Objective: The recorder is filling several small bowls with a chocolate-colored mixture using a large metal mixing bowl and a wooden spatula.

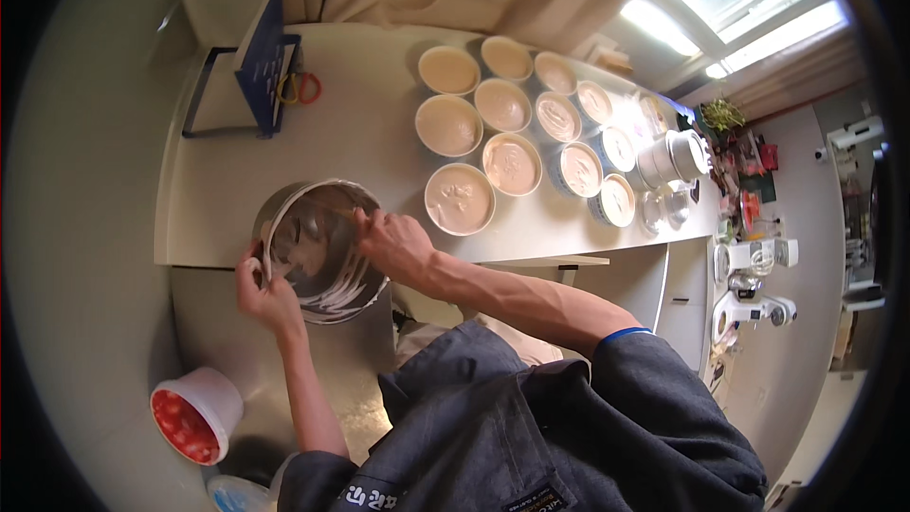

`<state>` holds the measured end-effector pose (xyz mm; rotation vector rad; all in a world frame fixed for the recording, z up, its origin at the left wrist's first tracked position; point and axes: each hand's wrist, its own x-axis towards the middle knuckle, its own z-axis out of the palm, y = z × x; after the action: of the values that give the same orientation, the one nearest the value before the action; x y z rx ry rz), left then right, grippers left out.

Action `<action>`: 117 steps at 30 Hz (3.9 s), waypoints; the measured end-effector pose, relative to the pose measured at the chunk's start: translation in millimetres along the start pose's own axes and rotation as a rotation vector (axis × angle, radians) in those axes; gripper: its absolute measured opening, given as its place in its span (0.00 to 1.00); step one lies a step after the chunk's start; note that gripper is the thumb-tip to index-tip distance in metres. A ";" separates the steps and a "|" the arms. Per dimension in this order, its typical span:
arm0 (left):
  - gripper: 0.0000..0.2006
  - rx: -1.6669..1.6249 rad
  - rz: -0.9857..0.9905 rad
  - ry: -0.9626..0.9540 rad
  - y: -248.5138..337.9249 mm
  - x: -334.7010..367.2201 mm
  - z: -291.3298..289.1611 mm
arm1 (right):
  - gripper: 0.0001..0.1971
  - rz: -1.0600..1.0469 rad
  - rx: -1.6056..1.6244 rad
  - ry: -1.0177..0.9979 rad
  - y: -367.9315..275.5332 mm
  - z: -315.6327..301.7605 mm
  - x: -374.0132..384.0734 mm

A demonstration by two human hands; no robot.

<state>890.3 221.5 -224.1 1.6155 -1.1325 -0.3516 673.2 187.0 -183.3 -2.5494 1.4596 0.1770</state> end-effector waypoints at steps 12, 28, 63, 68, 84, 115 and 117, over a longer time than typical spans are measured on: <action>0.29 -0.185 -0.209 -0.002 -6.8 5.1 -8.8 | 0.16 0.016 0.005 -0.038 -11.8 20.6 10.0; 0.33 -0.299 -0.184 0.012 19.6 10.0 1.2 | 0.12 0.254 0.874 -0.176 -28.0 63.2 9.3; 0.27 -0.257 -0.103 -0.069 34.4 10.0 31.4 | 0.17 0.501 1.397 0.104 18.5 49.8 -118.4; 0.28 -0.260 -0.048 -0.109 44.2 17.4 44.6 | 0.16 0.518 1.375 0.114 19.1 42.3 -126.0; 0.27 -0.258 -0.043 -0.118 56.9 20.9 75.5 | 0.16 0.468 1.553 0.232 37.1 58.6 -139.1; 0.32 -0.150 0.116 -0.323 286.7 -42.3 200.7 | 0.19 0.928 1.259 0.883 288.0 13.8 -455.6; 0.32 -0.163 0.129 -0.342 301.6 -54.3 219.3 | 0.16 0.980 0.790 0.850 316.8 26.2 -473.5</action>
<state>559.5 145.8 -60.3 1.3628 -1.4185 -0.6359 160.3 433.9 -149.0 -1.1219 2.2819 -1.2009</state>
